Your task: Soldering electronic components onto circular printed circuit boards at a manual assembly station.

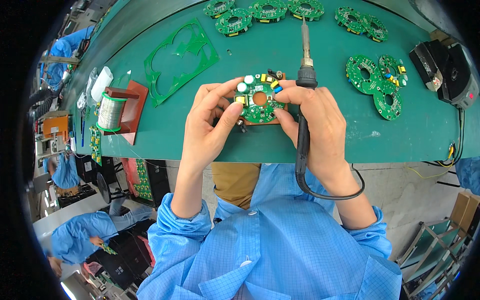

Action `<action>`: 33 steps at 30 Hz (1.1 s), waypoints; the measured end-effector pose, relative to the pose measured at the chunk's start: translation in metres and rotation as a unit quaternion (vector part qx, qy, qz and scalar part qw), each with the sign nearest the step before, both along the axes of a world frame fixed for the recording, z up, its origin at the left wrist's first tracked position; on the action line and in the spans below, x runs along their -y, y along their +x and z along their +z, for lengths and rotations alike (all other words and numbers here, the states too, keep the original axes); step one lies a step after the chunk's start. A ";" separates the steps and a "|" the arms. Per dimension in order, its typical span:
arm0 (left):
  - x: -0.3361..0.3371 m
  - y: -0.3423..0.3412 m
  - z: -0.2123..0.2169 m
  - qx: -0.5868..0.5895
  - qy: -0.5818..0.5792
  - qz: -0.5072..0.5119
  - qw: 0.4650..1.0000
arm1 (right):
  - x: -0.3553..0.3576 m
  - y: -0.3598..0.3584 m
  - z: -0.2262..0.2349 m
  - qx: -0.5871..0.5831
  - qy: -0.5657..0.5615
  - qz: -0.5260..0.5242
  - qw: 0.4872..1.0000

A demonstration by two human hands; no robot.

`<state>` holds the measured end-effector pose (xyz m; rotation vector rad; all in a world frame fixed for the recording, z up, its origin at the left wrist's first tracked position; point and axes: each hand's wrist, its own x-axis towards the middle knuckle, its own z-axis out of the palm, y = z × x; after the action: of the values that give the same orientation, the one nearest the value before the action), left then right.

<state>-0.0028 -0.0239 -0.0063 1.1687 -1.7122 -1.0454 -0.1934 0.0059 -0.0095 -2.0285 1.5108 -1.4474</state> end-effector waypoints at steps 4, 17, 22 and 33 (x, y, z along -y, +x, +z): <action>-0.001 0.001 -0.001 -0.015 -0.010 -0.008 1.000 | 0.001 0.000 0.000 -0.001 -0.005 0.001 1.000; 0.001 0.001 0.003 0.005 0.010 -0.024 1.000 | -0.001 -0.004 -0.003 0.006 0.000 0.000 1.000; 0.002 0.002 0.001 -0.013 0.008 -0.018 1.000 | -0.001 -0.003 -0.004 0.004 0.002 0.000 1.000; -0.001 0.003 -0.003 -0.037 0.009 -0.004 0.999 | 0.003 -0.001 -0.003 0.013 -0.005 0.020 1.000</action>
<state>-0.0003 -0.0232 -0.0098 1.1221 -1.6543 -1.0977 -0.1944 0.0030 -0.0129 -2.0269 1.4476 -1.4631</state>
